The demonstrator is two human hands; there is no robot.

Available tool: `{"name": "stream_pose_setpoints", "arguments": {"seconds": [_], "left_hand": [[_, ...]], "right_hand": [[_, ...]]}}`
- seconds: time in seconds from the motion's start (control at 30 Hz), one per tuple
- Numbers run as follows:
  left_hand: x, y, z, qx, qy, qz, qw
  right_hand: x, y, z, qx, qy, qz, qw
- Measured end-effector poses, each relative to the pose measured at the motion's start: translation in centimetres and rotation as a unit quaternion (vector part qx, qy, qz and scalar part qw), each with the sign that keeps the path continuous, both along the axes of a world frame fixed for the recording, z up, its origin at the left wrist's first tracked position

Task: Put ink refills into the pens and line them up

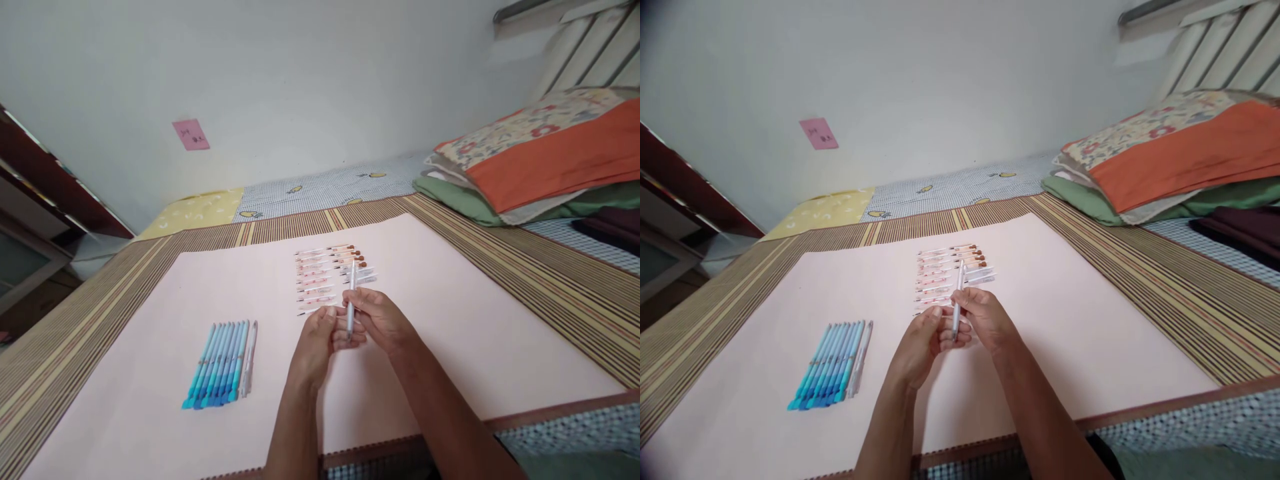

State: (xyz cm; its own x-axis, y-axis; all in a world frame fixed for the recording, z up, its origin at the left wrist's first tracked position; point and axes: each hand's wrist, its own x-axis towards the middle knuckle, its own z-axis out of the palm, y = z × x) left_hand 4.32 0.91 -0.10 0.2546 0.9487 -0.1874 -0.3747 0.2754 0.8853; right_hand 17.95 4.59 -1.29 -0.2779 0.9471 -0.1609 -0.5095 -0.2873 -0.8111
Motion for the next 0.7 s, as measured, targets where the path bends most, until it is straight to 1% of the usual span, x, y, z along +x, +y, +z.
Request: {"name": "stream_pose_setpoints", "arguments": {"seconds": [0.1,0.2,0.33,0.47,0.57,0.7], "left_hand": [[-0.4,-0.1,0.0,-0.001,-0.016,-0.05,0.999],[-0.5,-0.1,0.0,0.005,-0.028,-0.063,0.998],[-0.3,0.0,-0.2,0.01,-0.023,-0.03,0.999],[0.1,0.1,-0.5,0.009,-0.015,0.019,1.0],[0.5,0.1,-0.6,0.026,0.005,0.05,0.998],[0.8,0.1,-0.3,0.034,0.046,0.07,0.996]], "right_hand": [[0.0,0.0,0.1,-0.001,-0.001,0.008,1.0],[-0.1,-0.2,0.2,0.003,-0.009,0.007,1.0],[-0.3,-0.4,0.4,0.026,-0.01,0.023,0.999],[-0.6,-0.5,0.4,0.043,-0.002,0.04,0.998],[-0.9,-0.4,0.1,0.048,-0.018,0.034,0.998],[-1.0,-0.3,-0.1,0.037,-0.014,0.017,0.999]]}}
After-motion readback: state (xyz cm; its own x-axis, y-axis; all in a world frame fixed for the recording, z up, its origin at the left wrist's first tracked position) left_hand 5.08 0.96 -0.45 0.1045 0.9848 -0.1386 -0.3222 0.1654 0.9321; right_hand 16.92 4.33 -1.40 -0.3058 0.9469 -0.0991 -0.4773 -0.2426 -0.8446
